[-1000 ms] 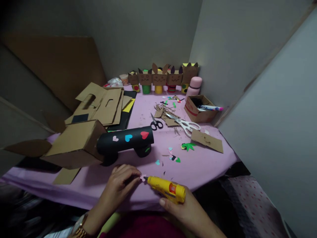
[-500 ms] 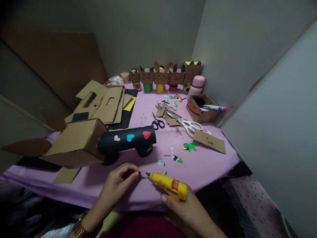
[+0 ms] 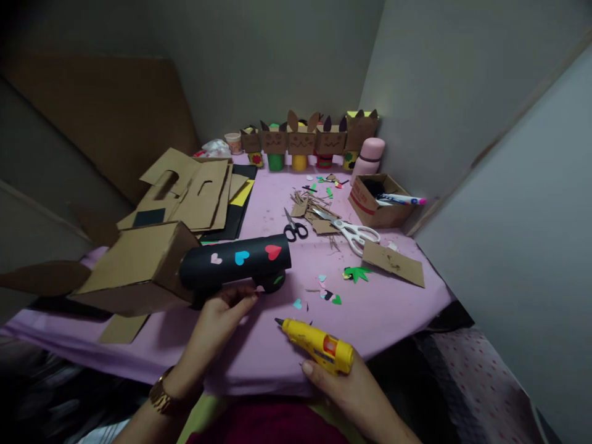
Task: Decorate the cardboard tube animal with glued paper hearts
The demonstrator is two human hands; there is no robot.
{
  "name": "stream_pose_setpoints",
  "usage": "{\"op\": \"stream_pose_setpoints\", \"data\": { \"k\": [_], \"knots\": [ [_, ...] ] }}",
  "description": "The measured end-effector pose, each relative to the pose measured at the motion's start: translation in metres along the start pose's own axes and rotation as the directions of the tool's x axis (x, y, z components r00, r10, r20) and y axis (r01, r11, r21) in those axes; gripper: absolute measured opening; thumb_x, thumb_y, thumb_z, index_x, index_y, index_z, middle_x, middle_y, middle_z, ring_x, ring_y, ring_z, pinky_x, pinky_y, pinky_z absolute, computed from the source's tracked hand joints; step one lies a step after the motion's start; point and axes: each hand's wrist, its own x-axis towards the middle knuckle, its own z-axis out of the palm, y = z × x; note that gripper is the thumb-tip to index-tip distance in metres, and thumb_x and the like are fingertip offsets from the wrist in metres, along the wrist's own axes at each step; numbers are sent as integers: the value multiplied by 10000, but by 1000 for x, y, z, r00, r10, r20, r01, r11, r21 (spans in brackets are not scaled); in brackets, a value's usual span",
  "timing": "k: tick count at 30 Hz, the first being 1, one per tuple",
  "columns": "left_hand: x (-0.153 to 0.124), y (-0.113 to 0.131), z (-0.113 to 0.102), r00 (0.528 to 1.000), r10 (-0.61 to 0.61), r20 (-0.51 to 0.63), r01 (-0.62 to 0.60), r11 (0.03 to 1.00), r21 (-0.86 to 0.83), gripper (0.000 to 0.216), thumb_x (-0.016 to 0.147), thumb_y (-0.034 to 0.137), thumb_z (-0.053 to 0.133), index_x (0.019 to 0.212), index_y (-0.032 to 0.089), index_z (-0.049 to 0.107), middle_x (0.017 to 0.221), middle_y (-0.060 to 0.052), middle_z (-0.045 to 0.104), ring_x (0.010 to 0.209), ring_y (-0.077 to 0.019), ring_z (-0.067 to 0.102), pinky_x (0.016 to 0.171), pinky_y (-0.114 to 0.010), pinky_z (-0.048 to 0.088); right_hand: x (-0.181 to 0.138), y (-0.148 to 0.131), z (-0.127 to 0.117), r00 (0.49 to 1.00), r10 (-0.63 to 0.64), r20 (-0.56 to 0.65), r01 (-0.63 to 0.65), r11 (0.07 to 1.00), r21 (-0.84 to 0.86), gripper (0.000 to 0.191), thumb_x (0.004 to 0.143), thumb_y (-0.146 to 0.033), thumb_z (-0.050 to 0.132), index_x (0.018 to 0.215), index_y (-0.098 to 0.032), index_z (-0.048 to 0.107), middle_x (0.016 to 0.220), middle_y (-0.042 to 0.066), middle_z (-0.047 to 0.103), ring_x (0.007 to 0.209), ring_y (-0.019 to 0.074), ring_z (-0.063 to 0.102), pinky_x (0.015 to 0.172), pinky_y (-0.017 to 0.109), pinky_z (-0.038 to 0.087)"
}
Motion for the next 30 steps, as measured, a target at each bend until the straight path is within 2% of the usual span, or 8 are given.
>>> {"op": "stream_pose_setpoints", "data": {
  "k": [6,12,17,21,30],
  "knots": [
    [4,0,1,1000,8,0,-8,1000,16,184,701,335,577,744,168,643,785,-50,681,696,-189,602,550,-252,411,2,-6,2,1000,-5,30,5,1000,17,407,729,-397,693,1124,-317,642,1183,33,664,1126,259,571,1010,443,391],
    [8,3,3,1000,12,-11,-11,999,38,184,690,346,562,711,173,623,755,-52,668,674,-196,597,531,-254,413,2,-8,4,1000,28,0,-28,999,23,439,721,-422,697,1130,-270,646,1205,66,647,1127,261,571,1019,436,380],
    [11,-1,4,998,61,-23,-60,996,67,156,684,334,567,680,186,615,697,-39,660,677,-204,607,605,-286,447,1,-6,3,1000,6,13,-6,999,43,387,721,-383,704,1101,-333,652,1198,11,653,1125,234,574,1018,412,387],
    [14,-3,5,995,97,-33,-95,993,64,147,687,329,567,673,187,602,718,-47,664,715,-213,616,677,-310,453,1,-7,4,1000,23,-13,-22,1000,10,369,719,-347,703,1085,-324,663,1185,8,660,1113,237,584,1005,406,405],
    [13,1,5,997,81,-21,-79,994,69,134,687,320,564,680,188,590,715,-45,659,722,-214,613,672,-309,458,0,-3,4,1000,25,-11,-25,1000,2,386,718,-374,690,1097,-308,663,1170,14,671,1105,257,587,995,406,415]
  ]
}}
